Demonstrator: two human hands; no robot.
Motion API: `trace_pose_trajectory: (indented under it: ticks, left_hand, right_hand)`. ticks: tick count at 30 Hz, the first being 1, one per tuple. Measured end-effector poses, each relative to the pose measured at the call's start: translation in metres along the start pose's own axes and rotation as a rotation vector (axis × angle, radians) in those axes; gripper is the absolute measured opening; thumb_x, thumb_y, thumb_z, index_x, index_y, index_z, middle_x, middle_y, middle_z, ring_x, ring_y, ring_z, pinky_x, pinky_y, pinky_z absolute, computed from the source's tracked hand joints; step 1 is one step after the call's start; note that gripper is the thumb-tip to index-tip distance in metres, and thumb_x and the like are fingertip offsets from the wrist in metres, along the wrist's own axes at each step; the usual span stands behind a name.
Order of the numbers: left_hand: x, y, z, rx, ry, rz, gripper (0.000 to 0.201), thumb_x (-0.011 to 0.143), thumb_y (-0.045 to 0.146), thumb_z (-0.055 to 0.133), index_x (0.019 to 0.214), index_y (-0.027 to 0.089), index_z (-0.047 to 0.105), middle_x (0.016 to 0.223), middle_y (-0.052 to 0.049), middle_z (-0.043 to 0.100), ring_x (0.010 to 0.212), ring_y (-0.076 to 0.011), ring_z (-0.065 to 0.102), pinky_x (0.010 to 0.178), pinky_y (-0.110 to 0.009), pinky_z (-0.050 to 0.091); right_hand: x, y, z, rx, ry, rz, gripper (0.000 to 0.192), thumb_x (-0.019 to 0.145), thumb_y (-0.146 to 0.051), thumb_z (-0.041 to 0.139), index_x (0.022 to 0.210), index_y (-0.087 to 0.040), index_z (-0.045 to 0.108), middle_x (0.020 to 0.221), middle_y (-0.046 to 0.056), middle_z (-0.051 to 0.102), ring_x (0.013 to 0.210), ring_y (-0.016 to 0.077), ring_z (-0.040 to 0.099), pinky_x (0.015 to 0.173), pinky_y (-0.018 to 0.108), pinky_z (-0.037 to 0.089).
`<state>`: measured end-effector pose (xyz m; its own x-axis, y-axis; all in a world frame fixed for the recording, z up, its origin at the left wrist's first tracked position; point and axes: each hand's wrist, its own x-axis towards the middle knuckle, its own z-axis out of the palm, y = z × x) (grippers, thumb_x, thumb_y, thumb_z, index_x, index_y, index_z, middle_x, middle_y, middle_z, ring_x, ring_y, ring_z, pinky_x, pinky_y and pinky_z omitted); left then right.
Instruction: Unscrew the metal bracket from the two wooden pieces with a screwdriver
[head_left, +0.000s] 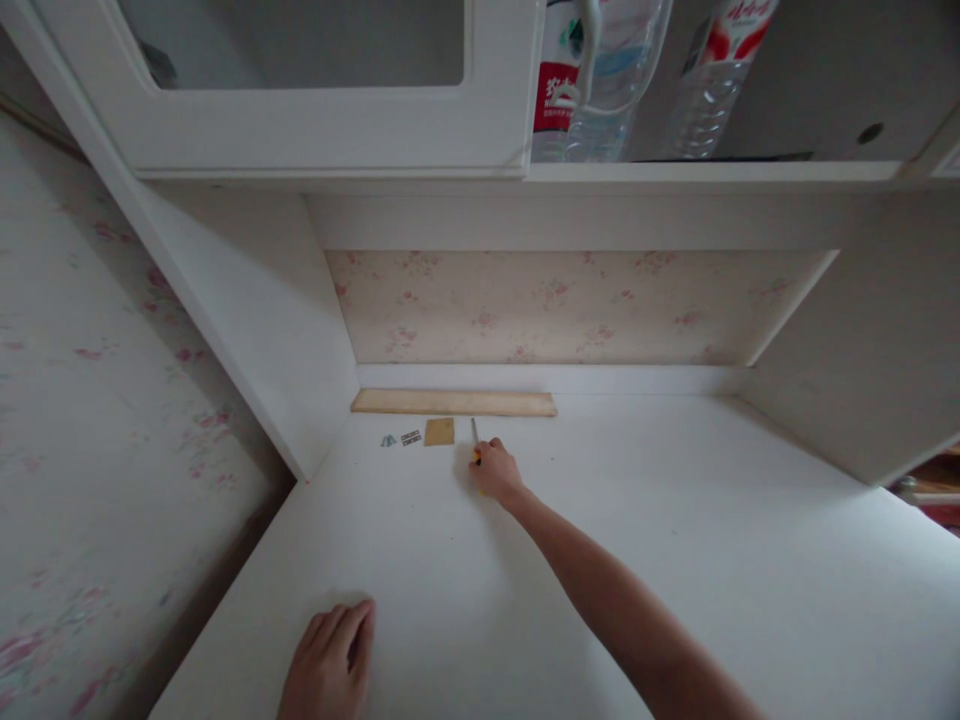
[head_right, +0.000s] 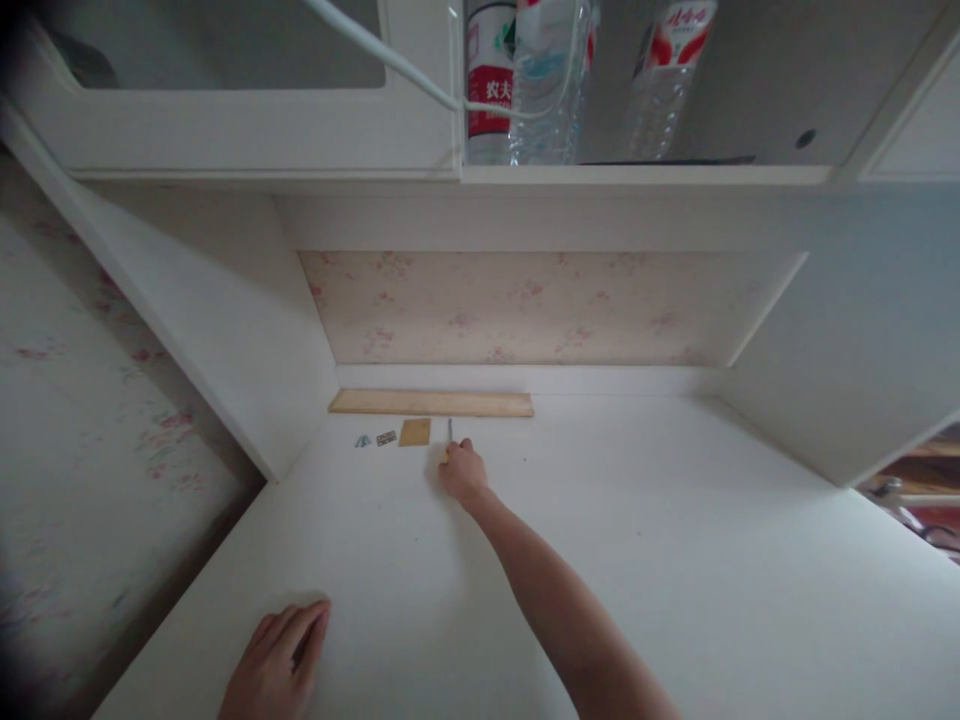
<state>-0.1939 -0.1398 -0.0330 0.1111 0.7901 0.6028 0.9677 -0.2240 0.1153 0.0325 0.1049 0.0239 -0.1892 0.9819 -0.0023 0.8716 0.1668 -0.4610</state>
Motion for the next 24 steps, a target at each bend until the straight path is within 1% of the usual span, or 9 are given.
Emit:
trace_pose_trajectory:
  ticks: [2,6,9,14,17,19,21,23,24]
  left_hand:
    - [0.001,0.004,-0.001,0.042,-0.012,0.048,0.030,0.090,0.023,0.035,0.092,0.024,0.065,0.089,-0.006,0.067,0.080,-0.0222,0.062,0.074,-0.039,0.050]
    - [0.002,0.007,-0.004,0.048,0.013,-0.052,0.025,0.088,0.026,0.039,0.091,0.026,0.064,0.082,-0.006,0.066,0.074,-0.0230,0.062,0.069,-0.039,0.051]
    - [0.003,0.007,-0.004,0.026,0.030,-0.079,0.022,0.087,0.026,0.041,0.090,0.026,0.062,0.081,-0.006,0.066,0.074,-0.0217,0.062,0.069,-0.037,0.051]
    - [0.001,0.006,-0.002,0.005,0.022,-0.114,0.019,0.087,0.028,0.042,0.091,0.023,0.060,0.082,-0.005,0.066,0.074,-0.0209,0.060,0.069,-0.036,0.050]
    - [-0.001,0.007,-0.001,-0.001,-0.019,-0.132,0.019,0.088,0.030,0.043,0.093,0.022,0.059,0.084,-0.004,0.065,0.077,-0.0213,0.059,0.073,-0.037,0.048]
    - [-0.002,0.009,-0.002,0.003,-0.051,-0.155,0.019,0.089,0.030,0.043,0.094,0.022,0.059,0.086,-0.005,0.065,0.080,-0.0214,0.058,0.076,-0.038,0.047]
    - [-0.002,0.013,-0.004,0.005,-0.078,-0.188,0.018,0.090,0.030,0.043,0.093,0.021,0.059,0.086,-0.005,0.064,0.080,-0.0213,0.058,0.076,-0.037,0.045]
    - [0.000,0.016,-0.006,0.009,-0.103,-0.221,0.018,0.090,0.029,0.044,0.093,0.021,0.059,0.086,-0.005,0.064,0.080,-0.0211,0.057,0.076,-0.037,0.044]
    - [0.001,0.018,-0.007,0.011,-0.119,-0.229,0.017,0.090,0.029,0.044,0.093,0.021,0.059,0.085,-0.005,0.063,0.080,-0.0209,0.056,0.076,-0.036,0.044]
  right_hand:
    - [0.006,-0.009,0.004,-0.021,-0.001,-0.020,0.026,0.082,-0.023,0.046,0.103,-0.018,0.060,0.108,0.011,0.051,0.087,0.0194,0.058,0.077,0.029,0.042]
    - [0.014,-0.020,0.006,-0.045,-0.009,-0.036,0.027,0.084,-0.023,0.044,0.105,-0.017,0.061,0.109,0.012,0.051,0.087,0.0188,0.058,0.077,0.029,0.042]
    - [0.014,-0.023,0.004,-0.046,-0.011,-0.046,0.028,0.085,-0.027,0.045,0.105,-0.017,0.060,0.109,0.013,0.051,0.089,0.0197,0.058,0.077,0.030,0.042]
    - [-0.001,-0.018,-0.016,-0.011,0.023,-0.111,0.031,0.086,-0.036,0.048,0.107,-0.016,0.059,0.109,0.012,0.054,0.094,0.0217,0.055,0.078,0.032,0.041]
    - [-0.018,-0.006,-0.055,0.036,0.027,-0.164,0.028,0.087,-0.035,0.048,0.106,-0.017,0.059,0.102,0.008,0.060,0.086,0.0178,0.057,0.076,0.029,0.041]
    - [-0.033,0.010,-0.096,0.076,0.030,-0.211,0.023,0.086,-0.031,0.051,0.102,-0.018,0.061,0.096,0.004,0.062,0.080,0.0137,0.057,0.075,0.026,0.040]
    - [-0.051,0.031,-0.144,0.134,0.077,-0.215,0.024,0.089,-0.032,0.046,0.102,-0.018,0.061,0.090,0.004,0.064,0.072,0.0117,0.056,0.072,0.026,0.041]
    - [-0.067,0.056,-0.185,0.300,0.287,-0.200,0.031,0.089,-0.039,0.046,0.104,-0.016,0.061,0.091,0.006,0.063,0.074,0.0124,0.057,0.072,0.028,0.043]
    - [-0.074,0.068,-0.199,0.357,0.393,-0.163,0.034,0.090,-0.041,0.045,0.106,-0.015,0.060,0.094,0.007,0.062,0.077,0.0129,0.058,0.073,0.029,0.044]
